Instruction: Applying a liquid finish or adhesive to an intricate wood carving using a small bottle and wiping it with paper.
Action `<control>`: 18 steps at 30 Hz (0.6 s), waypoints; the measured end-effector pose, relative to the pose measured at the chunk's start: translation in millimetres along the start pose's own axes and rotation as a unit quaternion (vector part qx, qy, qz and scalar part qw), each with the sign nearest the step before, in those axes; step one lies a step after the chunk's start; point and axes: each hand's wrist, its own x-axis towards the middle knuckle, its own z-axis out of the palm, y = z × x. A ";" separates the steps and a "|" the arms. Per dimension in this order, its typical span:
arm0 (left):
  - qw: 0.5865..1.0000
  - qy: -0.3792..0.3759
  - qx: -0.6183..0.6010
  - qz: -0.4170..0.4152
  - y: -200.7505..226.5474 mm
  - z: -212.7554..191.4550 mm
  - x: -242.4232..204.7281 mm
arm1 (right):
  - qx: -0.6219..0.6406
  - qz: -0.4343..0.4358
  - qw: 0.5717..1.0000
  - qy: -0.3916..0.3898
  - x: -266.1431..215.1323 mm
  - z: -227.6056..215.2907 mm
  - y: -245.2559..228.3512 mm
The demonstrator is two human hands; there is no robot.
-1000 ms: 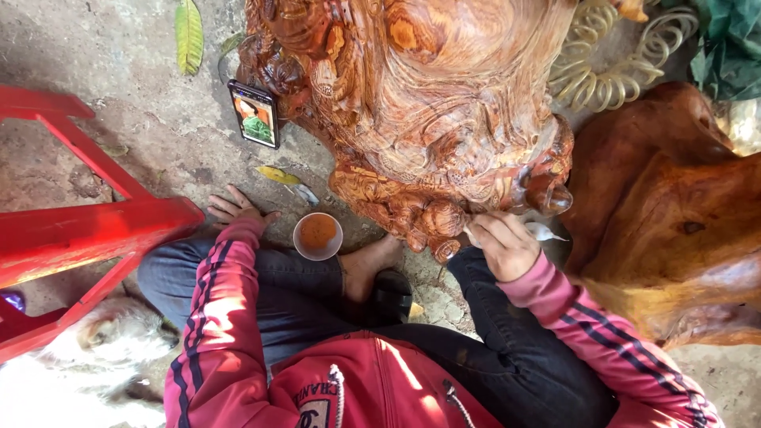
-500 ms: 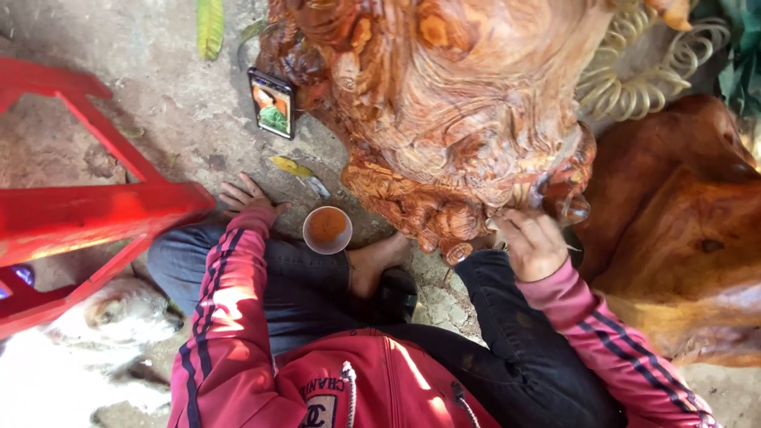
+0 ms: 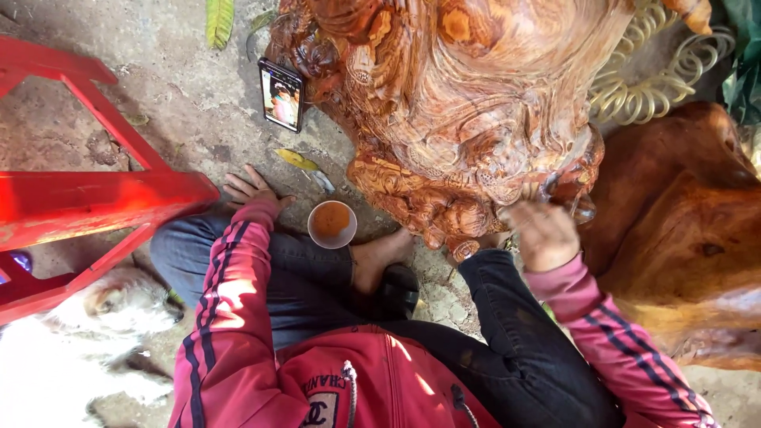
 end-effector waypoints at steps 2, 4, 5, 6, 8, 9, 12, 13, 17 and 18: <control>1.000 0.010 0.005 0.003 -2.0 8.5 6.0 | 0.017 -0.005 1.000 0.004 -5.6 1.7 -1.8; 1.000 0.019 0.015 0.008 -2.2 7.1 6.5 | 0.034 -0.005 0.999 0.007 1.0 -2.9 -1.4; 1.000 0.015 0.011 0.002 -0.4 3.6 2.3 | 0.048 0.013 0.999 0.003 11.6 -8.9 2.1; 1.000 0.012 0.007 -0.005 1.5 0.3 -1.9 | 0.063 0.032 0.998 0.000 22.1 -14.7 5.7; 1.000 0.011 0.004 -0.002 -1.1 5.5 1.5 | 0.048 0.007 0.999 0.003 -5.2 4.8 4.6; 1.000 0.012 0.000 0.001 -1.2 6.4 4.5 | 0.033 -0.018 0.999 0.010 -17.9 15.0 4.8; 1.000 0.017 0.008 -0.003 0.7 -0.3 -3.6 | 0.099 0.019 0.995 0.008 -16.5 7.5 -1.9; 1.000 0.017 0.010 -0.001 1.6 -2.8 -5.3 | 0.099 0.021 0.995 0.008 -6.0 2.4 4.5; 1.000 -0.003 0.008 -0.004 4.0 -10.8 -8.8 | 0.004 -0.025 1.000 0.000 17.5 -10.9 1.1; 1.000 -0.004 0.008 -0.005 3.3 -11.1 -10.2 | -0.020 -0.055 0.998 0.004 19.0 -12.3 -6.9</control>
